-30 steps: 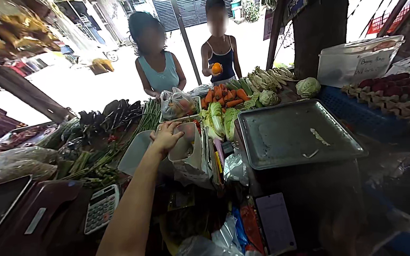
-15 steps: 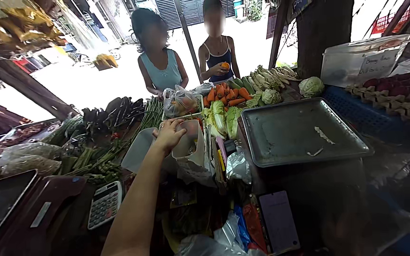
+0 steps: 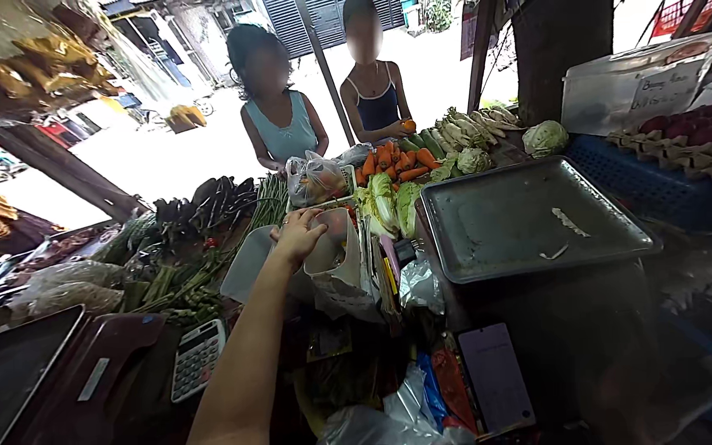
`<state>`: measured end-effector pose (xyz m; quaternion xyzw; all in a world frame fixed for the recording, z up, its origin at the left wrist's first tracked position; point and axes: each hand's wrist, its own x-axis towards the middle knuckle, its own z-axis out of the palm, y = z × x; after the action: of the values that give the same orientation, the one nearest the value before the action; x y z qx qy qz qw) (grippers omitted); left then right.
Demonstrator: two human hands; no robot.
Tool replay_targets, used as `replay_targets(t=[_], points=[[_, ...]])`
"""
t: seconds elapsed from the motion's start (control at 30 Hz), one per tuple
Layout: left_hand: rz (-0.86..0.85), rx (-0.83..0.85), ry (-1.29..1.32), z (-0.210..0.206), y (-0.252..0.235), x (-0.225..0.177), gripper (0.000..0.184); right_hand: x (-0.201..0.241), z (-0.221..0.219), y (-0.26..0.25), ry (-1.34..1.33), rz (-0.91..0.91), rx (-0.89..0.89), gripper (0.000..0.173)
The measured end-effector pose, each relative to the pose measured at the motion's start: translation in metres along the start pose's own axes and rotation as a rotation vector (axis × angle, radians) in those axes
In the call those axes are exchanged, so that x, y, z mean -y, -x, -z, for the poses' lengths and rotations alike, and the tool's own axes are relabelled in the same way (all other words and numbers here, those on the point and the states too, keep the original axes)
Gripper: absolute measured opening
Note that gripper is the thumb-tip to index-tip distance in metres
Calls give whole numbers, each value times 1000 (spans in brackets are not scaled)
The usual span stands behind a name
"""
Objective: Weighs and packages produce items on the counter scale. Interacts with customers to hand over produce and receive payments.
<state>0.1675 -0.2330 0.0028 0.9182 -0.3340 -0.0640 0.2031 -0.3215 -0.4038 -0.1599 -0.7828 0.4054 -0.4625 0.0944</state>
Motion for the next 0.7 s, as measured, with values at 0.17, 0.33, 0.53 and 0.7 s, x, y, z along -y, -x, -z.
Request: replay_targets(t=[0.17, 0.33, 0.53, 0.7], points=[[10, 3, -1, 0, 0, -2, 41, -3, -2, 0, 5, -2, -7, 65], [7, -3, -9, -1, -2, 0, 41, 5, 3, -5, -16, -21, 15, 68], [1, -18, -10, -3, -3, 2, 40, -7, -5, 0, 3, -13, -15, 65], [-1, -28, 1, -3, -3, 2, 40, -10, -8, 1, 1, -10, -32, 64]])
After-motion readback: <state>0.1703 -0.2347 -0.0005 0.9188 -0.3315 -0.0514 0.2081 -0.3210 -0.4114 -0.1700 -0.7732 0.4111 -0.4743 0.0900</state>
